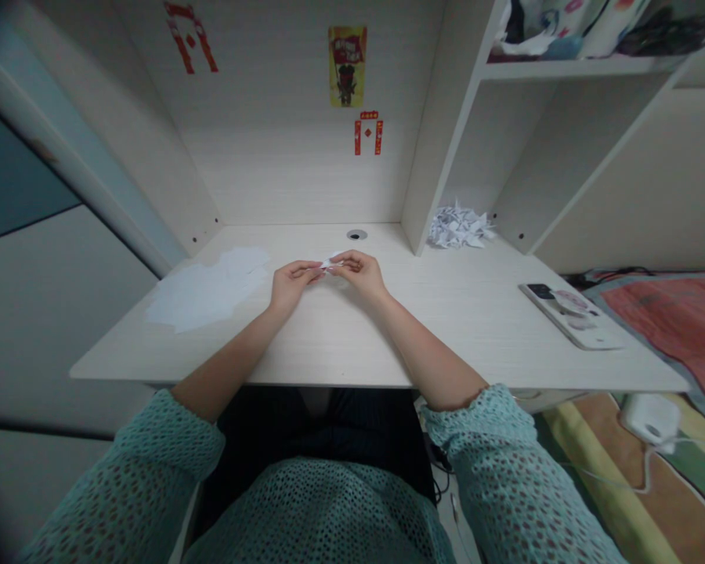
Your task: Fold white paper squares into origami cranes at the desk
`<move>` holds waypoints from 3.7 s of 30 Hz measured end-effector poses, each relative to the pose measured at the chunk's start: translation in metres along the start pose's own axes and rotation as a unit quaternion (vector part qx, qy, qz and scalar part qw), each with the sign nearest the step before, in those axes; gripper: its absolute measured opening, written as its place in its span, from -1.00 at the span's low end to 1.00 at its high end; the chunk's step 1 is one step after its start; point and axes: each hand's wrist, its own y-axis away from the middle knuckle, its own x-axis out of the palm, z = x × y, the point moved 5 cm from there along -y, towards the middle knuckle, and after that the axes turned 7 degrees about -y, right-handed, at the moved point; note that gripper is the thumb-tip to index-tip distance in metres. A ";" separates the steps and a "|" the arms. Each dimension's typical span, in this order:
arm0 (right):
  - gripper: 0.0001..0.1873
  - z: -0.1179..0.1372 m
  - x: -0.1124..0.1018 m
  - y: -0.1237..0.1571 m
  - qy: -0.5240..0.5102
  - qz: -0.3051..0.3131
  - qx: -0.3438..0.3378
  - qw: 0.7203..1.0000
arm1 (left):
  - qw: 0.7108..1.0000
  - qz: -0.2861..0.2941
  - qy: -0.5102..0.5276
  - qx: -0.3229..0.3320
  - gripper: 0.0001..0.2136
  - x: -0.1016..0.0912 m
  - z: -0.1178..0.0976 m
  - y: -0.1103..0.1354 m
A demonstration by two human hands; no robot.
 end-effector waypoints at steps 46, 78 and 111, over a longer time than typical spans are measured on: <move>-0.69 -0.002 -0.002 0.001 0.017 -0.002 0.006 1.000 | 0.996 0.009 0.010 -0.085 -0.75 -0.002 0.008 -0.002; -0.77 0.008 0.001 0.001 -0.018 0.000 0.007 1.000 | 0.999 0.006 0.022 -0.040 -0.74 -0.003 -0.002 -0.003; -0.79 0.009 0.001 0.002 0.001 -0.014 -0.027 1.000 | 0.994 -0.012 0.087 -0.065 -0.74 -0.001 0.006 -0.002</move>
